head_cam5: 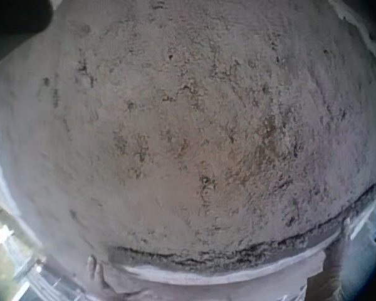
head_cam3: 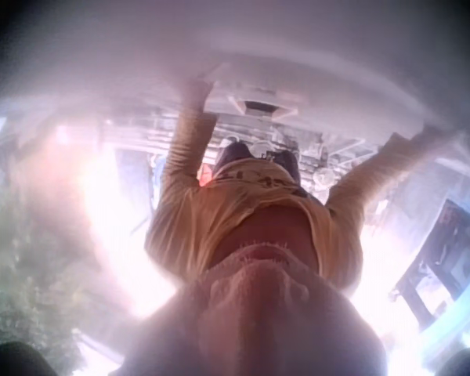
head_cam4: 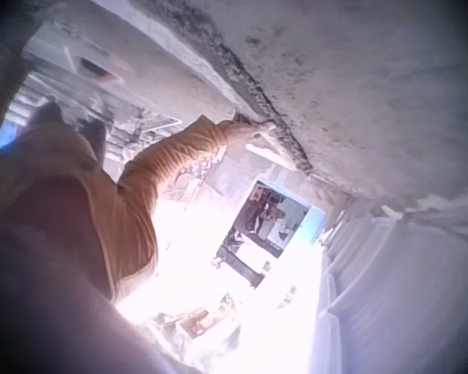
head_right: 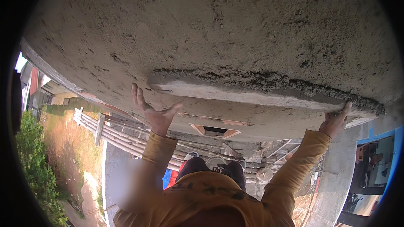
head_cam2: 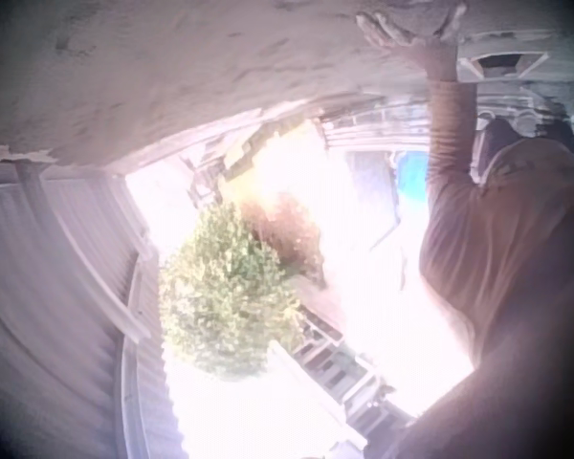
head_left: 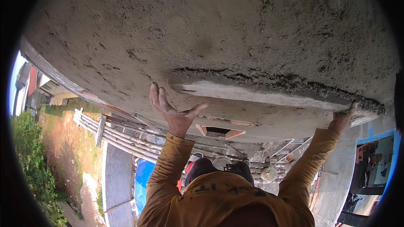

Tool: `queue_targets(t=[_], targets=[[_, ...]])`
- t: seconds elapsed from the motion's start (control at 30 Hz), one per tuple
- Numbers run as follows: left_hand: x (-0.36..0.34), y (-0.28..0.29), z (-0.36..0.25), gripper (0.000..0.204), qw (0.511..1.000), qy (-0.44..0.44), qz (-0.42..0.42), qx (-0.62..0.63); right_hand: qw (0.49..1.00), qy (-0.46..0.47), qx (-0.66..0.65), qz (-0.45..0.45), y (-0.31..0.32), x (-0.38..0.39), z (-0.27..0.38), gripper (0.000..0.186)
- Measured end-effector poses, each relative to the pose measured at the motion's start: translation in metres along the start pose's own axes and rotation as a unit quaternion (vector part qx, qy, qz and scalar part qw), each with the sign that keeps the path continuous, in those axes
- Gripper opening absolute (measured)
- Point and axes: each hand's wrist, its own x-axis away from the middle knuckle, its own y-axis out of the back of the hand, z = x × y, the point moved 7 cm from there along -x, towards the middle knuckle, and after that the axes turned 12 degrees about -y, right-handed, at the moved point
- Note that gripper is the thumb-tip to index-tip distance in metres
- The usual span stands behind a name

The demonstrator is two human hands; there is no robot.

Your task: The person scoops wet cement from a head pan using a trowel and applies it to an exterior wall. They repeatedly throw the cement onto the wall and then smooth the surface with a long straightedge, working on a section around a window opening.

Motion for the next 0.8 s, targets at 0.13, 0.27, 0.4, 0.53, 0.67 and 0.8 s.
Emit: queue_targets(t=[0.13,0.27,0.4,0.53,0.67,0.8], targets=[[-0.004,-0.044,-0.007,0.08,0.962,-0.214,0.138,-0.098,0.995,0.075,0.023,0.069,0.004,-0.005,-0.002,0.063],[-0.007,-0.04,-0.005,0.068,0.964,-0.216,0.108,-0.113,0.996,-0.044,-0.055,0.057,0.042,-0.054,-0.013,0.057],[-0.012,-0.045,-0.009,0.067,0.958,-0.226,0.128,-0.121,0.998,-0.03,-0.009,0.048,0.036,-0.058,0.0,0.053],[-0.001,-0.019,0.055,0.068,0.96,-0.234,0.09,-0.125,0.998,-0.023,-0.031,0.043,0.006,-0.005,-0.028,0.051],[-0.022,0.022,0.13,0.069,0.948,-0.248,0.092,-0.179,0.992,-0.052,-0.093,0.072,-0.033,0.067,-0.071,0.054],[-0.073,0.008,0.074,0.064,0.927,-0.311,0.056,-0.2,0.995,-0.029,-0.07,0.07,-0.019,0.029,-0.026,0.056]])
